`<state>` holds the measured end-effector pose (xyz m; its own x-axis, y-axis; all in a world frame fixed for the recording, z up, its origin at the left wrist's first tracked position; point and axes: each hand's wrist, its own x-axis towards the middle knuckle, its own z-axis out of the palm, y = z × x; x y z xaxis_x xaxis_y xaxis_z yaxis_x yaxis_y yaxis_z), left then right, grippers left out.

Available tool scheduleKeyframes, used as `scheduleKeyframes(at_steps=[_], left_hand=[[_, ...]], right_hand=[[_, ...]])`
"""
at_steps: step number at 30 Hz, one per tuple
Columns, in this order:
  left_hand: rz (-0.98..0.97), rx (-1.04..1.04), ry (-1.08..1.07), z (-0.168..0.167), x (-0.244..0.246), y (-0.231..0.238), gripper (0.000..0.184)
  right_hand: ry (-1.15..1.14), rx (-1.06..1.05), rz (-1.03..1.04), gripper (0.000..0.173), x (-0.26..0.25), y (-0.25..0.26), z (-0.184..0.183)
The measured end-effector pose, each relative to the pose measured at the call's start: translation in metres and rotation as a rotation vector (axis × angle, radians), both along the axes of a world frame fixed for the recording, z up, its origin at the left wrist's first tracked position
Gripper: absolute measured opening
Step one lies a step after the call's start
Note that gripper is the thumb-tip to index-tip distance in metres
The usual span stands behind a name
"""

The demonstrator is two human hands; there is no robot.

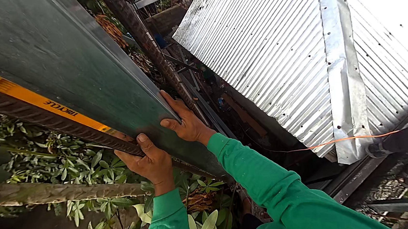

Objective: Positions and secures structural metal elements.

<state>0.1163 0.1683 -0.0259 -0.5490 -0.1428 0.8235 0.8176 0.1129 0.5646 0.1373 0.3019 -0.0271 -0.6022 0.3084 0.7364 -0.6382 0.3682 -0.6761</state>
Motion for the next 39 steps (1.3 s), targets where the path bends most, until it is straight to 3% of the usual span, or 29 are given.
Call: scheduleKeyframes(at_steps=[39], left_hand=[[-0.04,0.004,0.002,0.001,0.0,-0.002,0.051]], right_hand=[[-0.006,-0.016,0.017,0.082,0.004,-0.002,0.002]])
